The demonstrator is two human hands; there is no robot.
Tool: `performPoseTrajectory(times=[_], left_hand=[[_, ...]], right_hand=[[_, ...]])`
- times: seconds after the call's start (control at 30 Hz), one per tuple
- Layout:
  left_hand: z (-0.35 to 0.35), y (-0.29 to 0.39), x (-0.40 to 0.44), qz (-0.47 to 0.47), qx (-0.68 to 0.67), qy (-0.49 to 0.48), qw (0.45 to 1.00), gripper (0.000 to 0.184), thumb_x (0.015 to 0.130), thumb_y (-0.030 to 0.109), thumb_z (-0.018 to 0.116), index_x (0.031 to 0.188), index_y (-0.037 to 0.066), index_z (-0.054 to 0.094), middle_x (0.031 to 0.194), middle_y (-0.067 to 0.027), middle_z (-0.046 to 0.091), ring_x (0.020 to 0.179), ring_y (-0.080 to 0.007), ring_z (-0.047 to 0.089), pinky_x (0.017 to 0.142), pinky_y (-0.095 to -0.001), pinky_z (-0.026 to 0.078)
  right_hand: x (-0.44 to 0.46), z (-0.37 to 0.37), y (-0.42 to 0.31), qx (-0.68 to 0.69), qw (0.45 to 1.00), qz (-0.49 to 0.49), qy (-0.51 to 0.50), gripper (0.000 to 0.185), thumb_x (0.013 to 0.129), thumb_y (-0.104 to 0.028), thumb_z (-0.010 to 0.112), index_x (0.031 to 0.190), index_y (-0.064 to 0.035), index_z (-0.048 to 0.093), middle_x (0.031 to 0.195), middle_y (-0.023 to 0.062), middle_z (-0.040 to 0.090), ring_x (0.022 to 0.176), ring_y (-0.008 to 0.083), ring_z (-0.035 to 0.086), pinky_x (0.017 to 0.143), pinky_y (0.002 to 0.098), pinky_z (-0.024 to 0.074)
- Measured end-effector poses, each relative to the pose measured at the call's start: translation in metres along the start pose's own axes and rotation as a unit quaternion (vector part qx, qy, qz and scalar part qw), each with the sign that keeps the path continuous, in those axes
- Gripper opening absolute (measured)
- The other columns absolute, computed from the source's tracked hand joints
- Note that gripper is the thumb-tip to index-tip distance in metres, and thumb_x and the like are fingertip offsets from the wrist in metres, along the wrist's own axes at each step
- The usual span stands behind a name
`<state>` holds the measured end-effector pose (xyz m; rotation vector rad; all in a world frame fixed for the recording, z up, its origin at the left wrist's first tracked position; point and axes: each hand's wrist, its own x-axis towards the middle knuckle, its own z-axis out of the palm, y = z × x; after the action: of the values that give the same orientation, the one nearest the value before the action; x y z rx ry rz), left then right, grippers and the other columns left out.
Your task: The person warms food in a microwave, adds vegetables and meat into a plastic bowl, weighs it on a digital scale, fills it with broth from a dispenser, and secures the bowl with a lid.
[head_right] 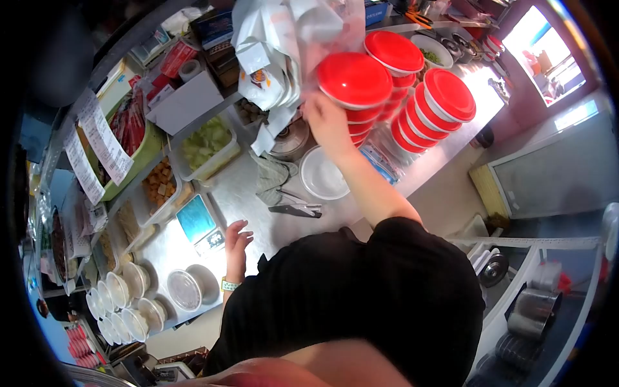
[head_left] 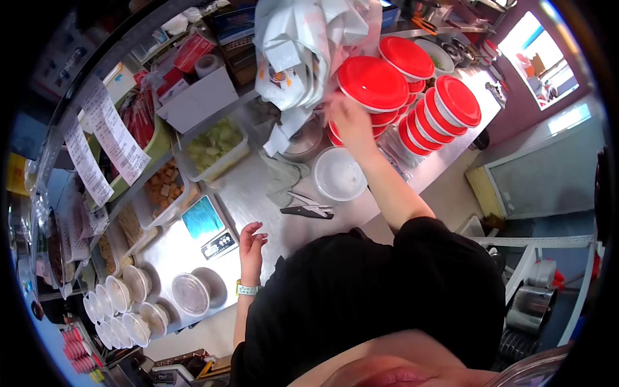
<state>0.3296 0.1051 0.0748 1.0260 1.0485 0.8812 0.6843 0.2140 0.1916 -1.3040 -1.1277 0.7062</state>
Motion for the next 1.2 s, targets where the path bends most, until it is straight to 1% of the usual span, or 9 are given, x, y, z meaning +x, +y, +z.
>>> performPoseTrajectory(times=[0.07, 0.17, 0.4, 0.53, 0.83, 0.9, 1.07, 1.17, 1.2], left_hand=[[0.006, -0.004, 0.003, -0.003, -0.008, -0.004, 1.000, 0.031, 0.092, 0.001, 0.048, 0.122, 0.008, 0.049, 0.124, -0.0057, 0.054, 0.096, -0.0140, 0.057, 0.084, -0.0278, 0.047], [0.018, -0.003, 0.009, 0.007, -0.009, -0.004, 1.000, 0.029, 0.093, 0.003, 0.048, 0.122, 0.008, 0.049, 0.122, -0.0060, 0.055, 0.095, -0.0135, 0.057, 0.085, -0.0276, 0.046], [0.028, -0.001, 0.001, 0.029, -0.021, 0.033, 0.999, 0.033, 0.088, 0.005, 0.050, 0.121, 0.008, 0.051, 0.119, -0.0085, 0.057, 0.096, -0.0170, 0.057, 0.085, -0.0308, 0.047], [0.021, 0.000, -0.015, 0.026, -0.036, 0.041, 0.998, 0.029, 0.090, 0.004, 0.048, 0.118, 0.007, 0.052, 0.117, -0.0070, 0.058, 0.095, -0.0154, 0.056, 0.086, -0.0300, 0.046], [0.021, 0.000, -0.040, 0.025, -0.047, 0.049, 0.997, 0.025, 0.091, 0.004, 0.048, 0.115, 0.006, 0.055, 0.114, -0.0049, 0.059, 0.097, -0.0139, 0.056, 0.087, -0.0291, 0.045], [0.021, 0.002, -0.042, 0.023, -0.041, 0.049, 0.998, 0.024, 0.091, 0.004, 0.048, 0.114, 0.005, 0.055, 0.113, -0.0046, 0.059, 0.097, -0.0139, 0.056, 0.087, -0.0291, 0.045], [0.007, -0.002, -0.046, 0.048, 0.026, 0.028, 0.998, 0.030, 0.092, 0.007, 0.051, 0.122, 0.006, 0.053, 0.121, -0.0076, 0.056, 0.109, -0.0173, 0.054, 0.093, -0.0305, 0.044], [0.019, 0.029, -0.057, 0.158, 0.165, 0.085, 0.970, 0.047, 0.088, 0.011, 0.056, 0.134, 0.007, 0.045, 0.140, -0.0137, 0.043, 0.130, -0.0270, 0.042, 0.105, -0.0372, 0.036], [0.011, 0.036, -0.062, 0.206, 0.263, 0.078, 0.939, 0.056, 0.086, 0.013, 0.059, 0.138, 0.007, 0.041, 0.146, -0.0151, 0.034, 0.135, -0.0300, 0.033, 0.109, -0.0398, 0.030]], right_hand=[[0.028, -0.009, -0.017, -0.091, 0.960, -0.218, 0.150, 0.032, 0.096, -0.011, 0.052, 0.123, 0.0062, 0.052, 0.111, 0.0113, 0.062, 0.102, 0.0173, 0.059, 0.084, 0.0292, 0.0480], [0.047, 0.005, -0.055, -0.228, 0.926, -0.243, 0.179, 0.039, 0.091, -0.006, 0.055, 0.127, 0.0057, 0.048, 0.113, 0.0188, 0.061, 0.103, 0.0254, 0.061, 0.085, 0.0326, 0.0480], [0.079, 0.026, -0.021, -0.170, 0.891, -0.274, 0.318, 0.026, 0.086, -0.004, 0.058, 0.110, -0.0002, 0.065, 0.095, 0.0215, 0.066, 0.088, 0.0342, 0.065, 0.080, 0.0343, 0.0501], [0.074, 0.030, -0.017, -0.186, 0.895, -0.287, 0.286, 0.029, 0.088, -0.006, 0.052, 0.115, -0.0024, 0.062, 0.090, 0.0228, 0.065, 0.081, 0.0330, 0.065, 0.074, 0.0352, 0.0500], [0.043, 0.025, -0.025, -0.120, 0.939, -0.204, 0.251, 0.013, 0.087, -0.009, 0.063, 0.088, 0.0041, 0.062, 0.069, 0.0089, 0.062, 0.062, 0.0137, 0.055, 0.060, 0.0279, 0.0458], [0.026, 0.036, -0.004, -0.143, 0.960, -0.176, 0.166, 0.011, 0.085, -0.009, 0.063, 0.084, 0.0015, 0.061, 0.076, 0.0160, 0.062, 0.071, 0.0297, 0.060, 0.068, 0.0382, 0.0471], [-0.095, 0.073, 0.004, -0.111, 0.975, -0.191, 0.001, 0.008, 0.089, -0.009, 0.057, 0.090, -0.0022, 0.052, 0.081, 0.0175, 0.052, 0.075, 0.0338, 0.052, 0.069, 0.0398, 0.0425], [-0.157, 0.082, 0.022, -0.085, 0.854, -0.163, -0.486, 0.016, 0.093, -0.017, 0.050, 0.091, -0.0009, 0.053, 0.081, 0.0156, 0.053, 0.076, 0.0276, 0.053, 0.070, 0.0371, 0.0425], [-0.169, 0.089, 0.003, -0.019, 0.811, -0.057, -0.582, 0.020, 0.093, -0.020, 0.051, 0.092, -0.0007, 0.056, 0.079, 0.0131, 0.055, 0.075, 0.0230, 0.053, 0.069, 0.0353, 0.0427]])
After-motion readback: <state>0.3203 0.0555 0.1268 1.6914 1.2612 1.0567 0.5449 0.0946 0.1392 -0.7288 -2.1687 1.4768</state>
